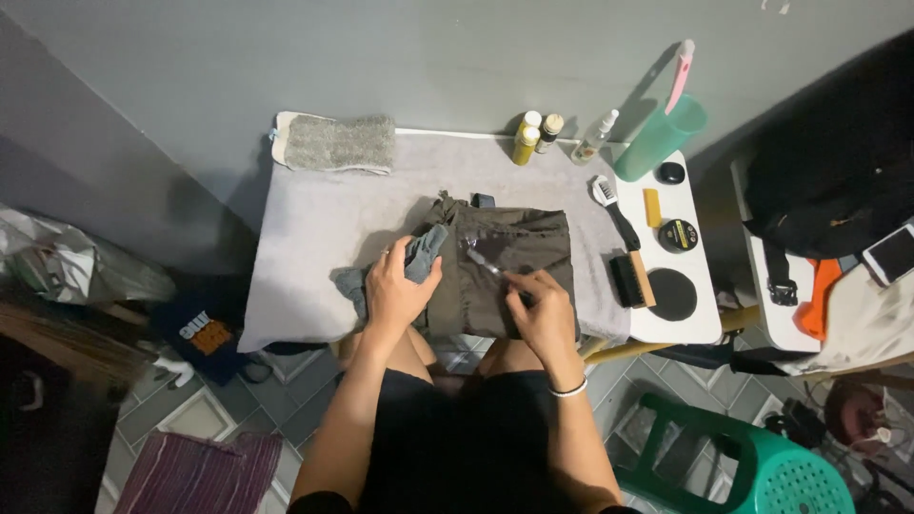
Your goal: The person is applying a liquid, likely glue or edge paint, to the surface and seams of a small bag using a small applicator tool.
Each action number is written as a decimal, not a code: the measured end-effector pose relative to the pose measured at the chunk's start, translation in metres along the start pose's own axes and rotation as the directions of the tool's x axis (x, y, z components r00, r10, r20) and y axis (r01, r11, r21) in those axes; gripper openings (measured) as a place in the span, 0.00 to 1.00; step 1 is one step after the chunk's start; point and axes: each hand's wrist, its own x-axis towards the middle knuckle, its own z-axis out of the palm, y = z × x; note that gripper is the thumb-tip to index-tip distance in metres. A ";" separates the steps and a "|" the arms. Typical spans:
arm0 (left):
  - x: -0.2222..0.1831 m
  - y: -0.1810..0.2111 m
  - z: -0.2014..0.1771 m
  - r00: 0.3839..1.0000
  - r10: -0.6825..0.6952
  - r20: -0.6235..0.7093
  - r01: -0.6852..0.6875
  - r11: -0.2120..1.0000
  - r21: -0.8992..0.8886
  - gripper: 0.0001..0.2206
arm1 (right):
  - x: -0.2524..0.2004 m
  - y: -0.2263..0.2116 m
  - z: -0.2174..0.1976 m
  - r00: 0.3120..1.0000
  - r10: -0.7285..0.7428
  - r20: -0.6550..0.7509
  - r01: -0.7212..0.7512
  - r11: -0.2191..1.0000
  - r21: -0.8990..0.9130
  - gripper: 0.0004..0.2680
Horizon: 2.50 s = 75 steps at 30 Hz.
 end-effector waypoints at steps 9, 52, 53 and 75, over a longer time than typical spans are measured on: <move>0.000 0.006 0.001 1.000 -0.005 0.006 0.004 0.999 0.037 0.21 | -0.004 0.017 -0.003 1.000 -0.007 -0.026 0.006 0.999 -0.033 0.08; -0.001 -0.003 0.000 0.999 0.034 0.000 -0.034 0.999 -0.030 0.22 | -0.005 0.016 -0.009 0.987 0.020 -0.158 -0.039 0.992 -0.120 0.08; 0.000 -0.002 -0.001 0.999 0.048 -0.002 -0.048 0.999 -0.019 0.22 | -0.003 0.016 -0.010 0.991 0.029 -0.128 -0.042 0.994 -0.099 0.07; -0.002 0.001 0.005 1.000 -0.027 -0.003 0.027 0.999 0.046 0.23 | -0.006 0.041 -0.007 0.960 0.020 -0.281 -0.004 0.999 0.055 0.06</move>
